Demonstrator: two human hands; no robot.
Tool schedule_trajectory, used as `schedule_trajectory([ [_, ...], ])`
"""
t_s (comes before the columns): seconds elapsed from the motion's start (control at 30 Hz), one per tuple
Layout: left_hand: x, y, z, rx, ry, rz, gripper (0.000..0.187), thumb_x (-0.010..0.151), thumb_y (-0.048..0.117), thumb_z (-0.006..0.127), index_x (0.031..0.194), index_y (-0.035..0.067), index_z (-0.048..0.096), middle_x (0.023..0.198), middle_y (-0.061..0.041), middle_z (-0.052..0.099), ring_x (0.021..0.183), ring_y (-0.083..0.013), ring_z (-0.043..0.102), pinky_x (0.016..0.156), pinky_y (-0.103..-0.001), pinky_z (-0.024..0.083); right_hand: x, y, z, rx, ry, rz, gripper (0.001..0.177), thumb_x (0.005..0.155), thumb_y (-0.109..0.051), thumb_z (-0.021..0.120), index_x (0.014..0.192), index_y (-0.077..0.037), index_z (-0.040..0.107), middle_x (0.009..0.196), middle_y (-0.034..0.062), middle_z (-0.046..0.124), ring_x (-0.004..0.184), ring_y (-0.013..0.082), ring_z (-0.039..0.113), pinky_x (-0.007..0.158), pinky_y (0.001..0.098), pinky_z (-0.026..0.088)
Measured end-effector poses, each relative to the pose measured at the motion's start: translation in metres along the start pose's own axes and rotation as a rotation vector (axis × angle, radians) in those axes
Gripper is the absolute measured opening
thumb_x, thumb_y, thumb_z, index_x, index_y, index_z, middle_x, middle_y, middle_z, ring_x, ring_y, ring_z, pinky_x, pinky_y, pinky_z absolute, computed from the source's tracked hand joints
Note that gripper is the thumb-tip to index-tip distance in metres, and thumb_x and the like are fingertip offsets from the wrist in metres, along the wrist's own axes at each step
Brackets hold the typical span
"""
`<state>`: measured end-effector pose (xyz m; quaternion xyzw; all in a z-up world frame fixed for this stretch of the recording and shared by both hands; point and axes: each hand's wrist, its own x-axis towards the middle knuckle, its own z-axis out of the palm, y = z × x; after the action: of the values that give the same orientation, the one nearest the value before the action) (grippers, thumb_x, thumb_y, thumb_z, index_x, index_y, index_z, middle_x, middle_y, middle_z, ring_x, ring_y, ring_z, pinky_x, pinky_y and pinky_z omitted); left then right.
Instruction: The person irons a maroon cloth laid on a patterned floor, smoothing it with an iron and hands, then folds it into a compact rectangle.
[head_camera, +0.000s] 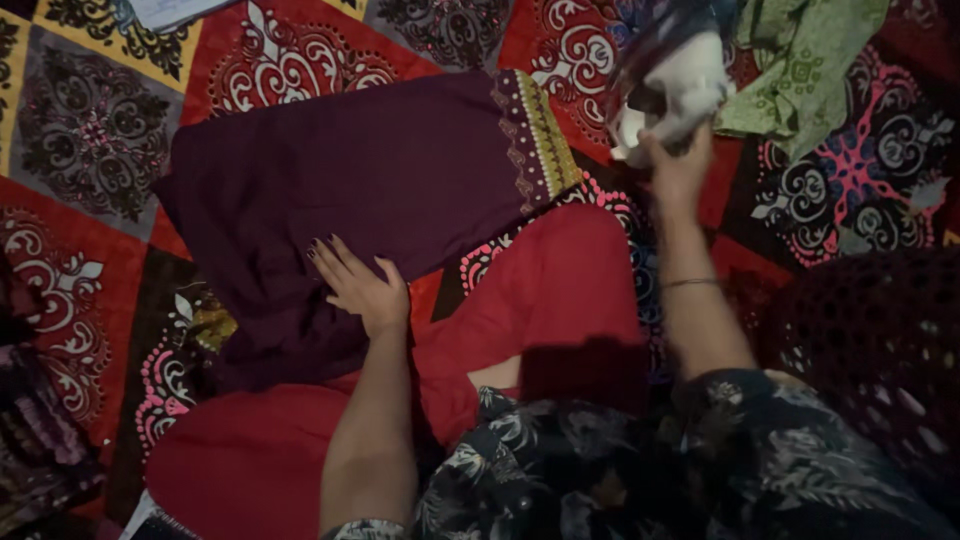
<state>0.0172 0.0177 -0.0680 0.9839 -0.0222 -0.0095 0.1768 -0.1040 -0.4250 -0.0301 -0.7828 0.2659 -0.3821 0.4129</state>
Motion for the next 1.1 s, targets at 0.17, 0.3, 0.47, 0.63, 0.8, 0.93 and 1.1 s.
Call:
schedule_trajectory([
  [0.17,0.003,-0.001,0.008,0.001,0.020,0.003,0.073,0.098,0.030,0.052,0.162,0.004,0.028,0.172,-0.017,0.020,0.159,-0.0328,0.015,0.108,-0.070,0.036,-0.024,0.033,0.021,0.424,0.179,0.595,0.040,0.077,0.009,0.071,0.116,0.002,0.064,0.113,0.0115,0.069,0.100,0.0265,0.070,0.078,0.0390,0.060],
  [0.3,0.000,-0.007,0.012,-0.042,0.055,0.030,0.072,0.099,0.032,0.051,0.162,0.004,0.028,0.172,-0.017,0.019,0.160,-0.0330,0.014,0.110,-0.069,0.035,-0.045,0.042,0.025,0.458,0.172,0.515,0.051,0.074,0.016,0.078,0.120,0.000,0.063,0.116,0.0069,0.065,0.105,0.0193,0.067,0.088,0.0334,0.061],
  [0.47,0.002,-0.007,0.015,-0.066,0.068,0.012,0.075,0.100,0.034,0.051,0.164,0.003,0.028,0.174,-0.018,0.018,0.161,-0.0333,0.011,0.115,-0.071,0.027,-0.059,0.017,0.016,0.583,0.020,0.704,0.046,0.081,0.014,0.074,0.124,-0.001,0.067,0.114,0.0119,0.068,0.092,0.0214,0.066,0.078,0.0325,0.055],
  [0.63,0.005,0.003,-0.003,-0.089,-0.154,0.145,0.098,0.086,0.063,0.063,0.159,0.008,0.026,0.168,-0.019,0.013,0.156,-0.0356,0.005,0.114,-0.074,0.017,-0.071,-0.041,0.011,0.735,0.168,0.592,0.042,0.085,0.017,0.071,0.121,-0.002,0.060,0.112,0.0114,0.067,0.093,0.0229,0.069,0.077,0.0341,0.058],
  [0.8,0.001,0.003,0.001,0.117,-0.319,0.732,0.086,0.084,0.044,0.067,0.157,0.012,0.036,0.167,-0.010,0.027,0.154,-0.0295,0.019,0.118,-0.067,0.019,-0.108,-0.117,0.033,1.011,0.357,0.695,0.043,0.084,0.014,0.063,0.112,-0.016,0.051,0.099,0.0140,0.065,0.081,0.0224,0.067,0.076,0.0355,0.063],
  [0.93,0.015,-0.004,0.022,0.102,-0.102,0.741,0.060,0.097,0.009,0.057,0.156,0.008,0.047,0.165,-0.011,0.041,0.154,-0.0275,0.038,0.113,-0.046,0.042,-0.170,-0.158,0.084,1.159,-0.328,0.660,0.018,0.085,0.014,0.057,0.094,-0.001,0.057,0.092,0.0129,0.062,0.085,0.0201,0.063,0.080,0.0297,0.058],
  [1.1,0.020,0.005,-0.023,-0.130,0.087,0.653,0.037,0.095,0.005,0.055,0.131,0.002,0.062,0.144,-0.020,0.057,0.132,-0.0360,0.056,0.102,-0.042,0.052,-0.200,-0.172,0.169,1.394,-0.758,1.445,0.037,0.094,-0.023,0.079,0.074,-0.013,0.049,0.065,0.0036,0.042,0.060,0.0185,0.046,0.061,0.0320,0.046],
])
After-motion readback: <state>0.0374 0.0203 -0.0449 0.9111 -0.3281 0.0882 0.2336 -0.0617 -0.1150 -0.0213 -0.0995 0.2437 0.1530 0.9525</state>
